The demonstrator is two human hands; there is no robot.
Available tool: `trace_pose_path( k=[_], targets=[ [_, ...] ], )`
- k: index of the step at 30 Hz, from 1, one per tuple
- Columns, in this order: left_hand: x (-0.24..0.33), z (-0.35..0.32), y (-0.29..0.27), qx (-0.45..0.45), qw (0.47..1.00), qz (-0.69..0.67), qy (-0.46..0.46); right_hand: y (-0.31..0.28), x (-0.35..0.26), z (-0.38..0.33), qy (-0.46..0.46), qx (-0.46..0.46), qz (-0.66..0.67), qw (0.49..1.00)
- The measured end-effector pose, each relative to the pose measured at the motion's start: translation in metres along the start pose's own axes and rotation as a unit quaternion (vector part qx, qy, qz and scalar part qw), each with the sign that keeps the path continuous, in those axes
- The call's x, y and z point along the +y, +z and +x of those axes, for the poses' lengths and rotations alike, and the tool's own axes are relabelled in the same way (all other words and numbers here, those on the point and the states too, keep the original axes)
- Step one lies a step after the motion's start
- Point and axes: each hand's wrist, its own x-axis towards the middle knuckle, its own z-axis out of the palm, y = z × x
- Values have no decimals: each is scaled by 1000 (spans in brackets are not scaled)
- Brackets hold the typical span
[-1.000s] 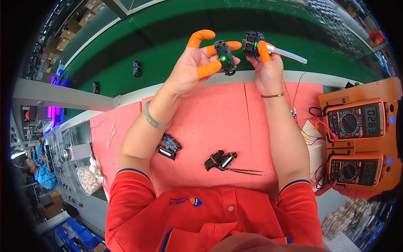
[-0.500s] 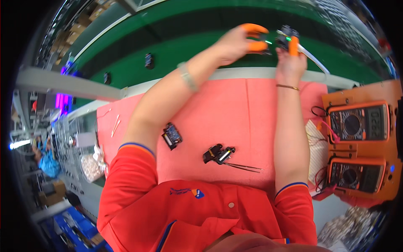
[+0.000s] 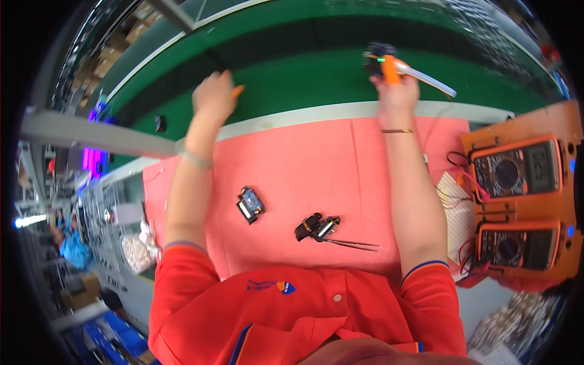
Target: The person tests electronic modules by connecting them one by one to a handheld testing fixture wired to multimeters and placing the tested modules onto the conveyor belt.
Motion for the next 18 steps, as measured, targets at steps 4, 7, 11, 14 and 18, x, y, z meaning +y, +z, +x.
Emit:
trace_pose_path(
  k=[4,7,11,14,18],
  targets=[
    [-32,-18,19,40,973,-224,40,7,3,-7,17,-84,-58,995],
    [-29,-18,20,-11,960,-280,-19,10,4,-16,22,-112,-99,989],
    [-14,-15,6,-117,938,-327,2,6,9,-20,29,-147,-50,988],
    [31,-14,-22,-78,866,-494,11,7,7,-22,20,-135,-30,990],
    [86,-5,-36,-70,677,-732,29,6,3,-26,13,-132,-28,991]
  ],
)
